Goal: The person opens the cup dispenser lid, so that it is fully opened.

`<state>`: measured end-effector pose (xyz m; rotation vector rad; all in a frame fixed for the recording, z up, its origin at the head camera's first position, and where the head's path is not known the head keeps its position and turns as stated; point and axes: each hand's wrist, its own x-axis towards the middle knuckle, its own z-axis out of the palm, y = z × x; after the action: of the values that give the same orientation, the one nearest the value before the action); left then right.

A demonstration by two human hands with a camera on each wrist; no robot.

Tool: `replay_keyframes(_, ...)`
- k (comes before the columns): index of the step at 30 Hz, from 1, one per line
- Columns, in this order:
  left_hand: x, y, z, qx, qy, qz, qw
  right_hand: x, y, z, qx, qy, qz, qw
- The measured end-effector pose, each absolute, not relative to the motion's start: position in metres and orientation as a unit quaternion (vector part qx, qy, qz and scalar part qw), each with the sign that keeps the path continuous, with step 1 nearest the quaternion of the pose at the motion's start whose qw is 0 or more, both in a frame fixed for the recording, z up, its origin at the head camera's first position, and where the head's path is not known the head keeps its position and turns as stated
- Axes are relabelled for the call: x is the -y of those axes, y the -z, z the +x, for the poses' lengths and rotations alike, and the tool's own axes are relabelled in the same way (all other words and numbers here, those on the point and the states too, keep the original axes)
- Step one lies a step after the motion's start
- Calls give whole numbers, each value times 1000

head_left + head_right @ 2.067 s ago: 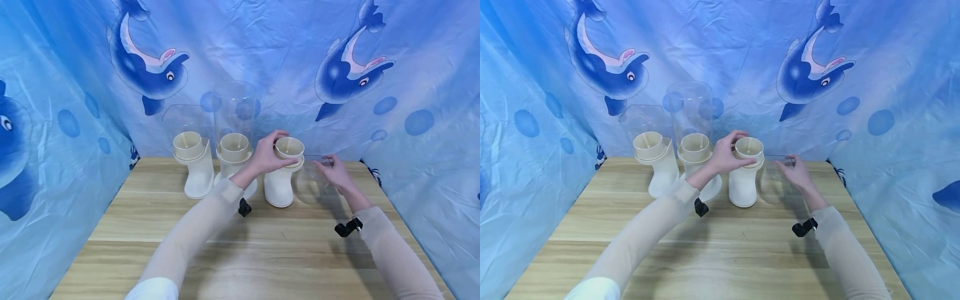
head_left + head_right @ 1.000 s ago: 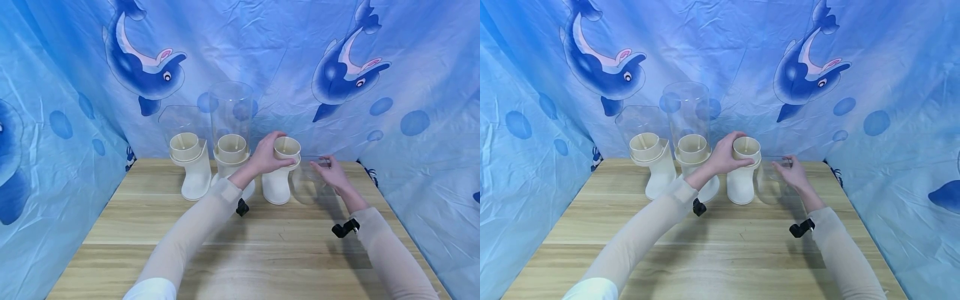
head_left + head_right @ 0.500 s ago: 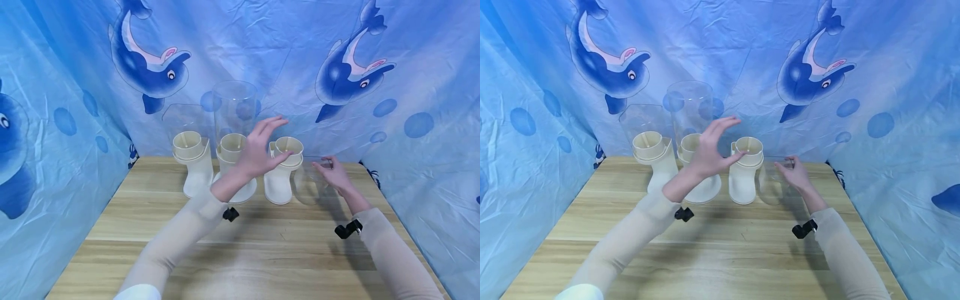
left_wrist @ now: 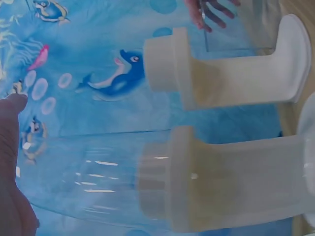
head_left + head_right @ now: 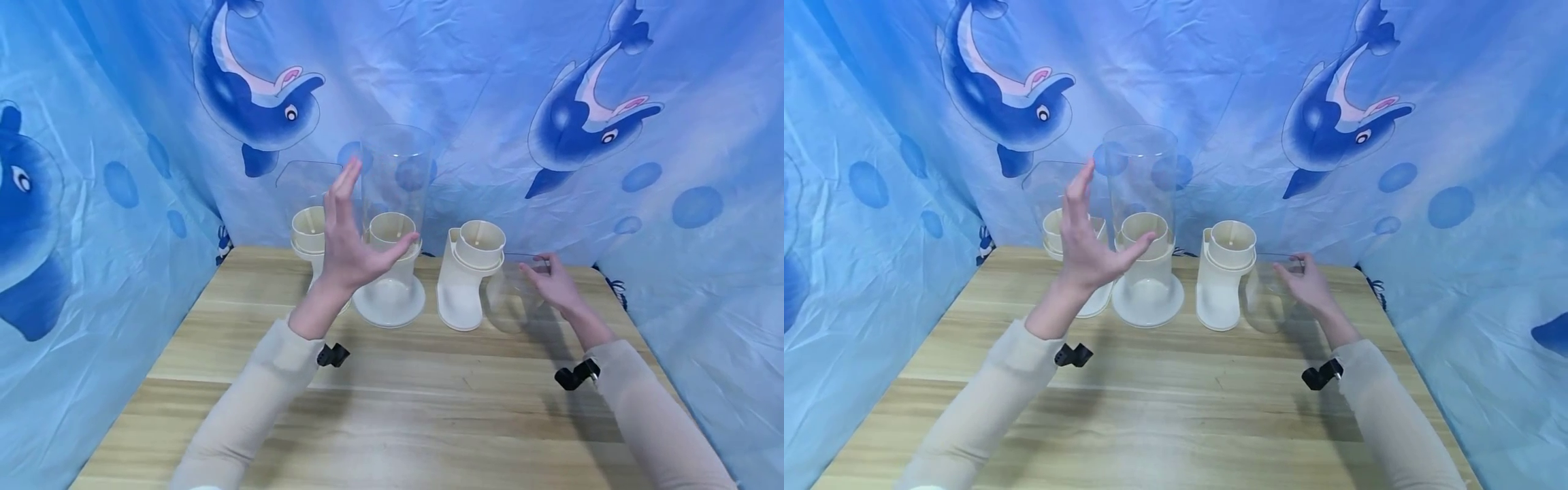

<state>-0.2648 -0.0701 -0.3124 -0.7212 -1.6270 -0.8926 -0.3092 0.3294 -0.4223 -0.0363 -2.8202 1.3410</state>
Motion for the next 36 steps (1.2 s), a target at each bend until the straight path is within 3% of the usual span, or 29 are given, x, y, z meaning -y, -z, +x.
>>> replay_keyframes(10,77,360,-287,748,390,-257,472,-330,422,-313,907,-422,-8,1)
replay_keyframes(27,84,399,-321,819,494,-150,250,-332,416,-313,902,-432,-6,-23)
replay_keyframes(36,90,406,-324,837,486,-147,203,-335,398,-318,912,-404,9,-72)
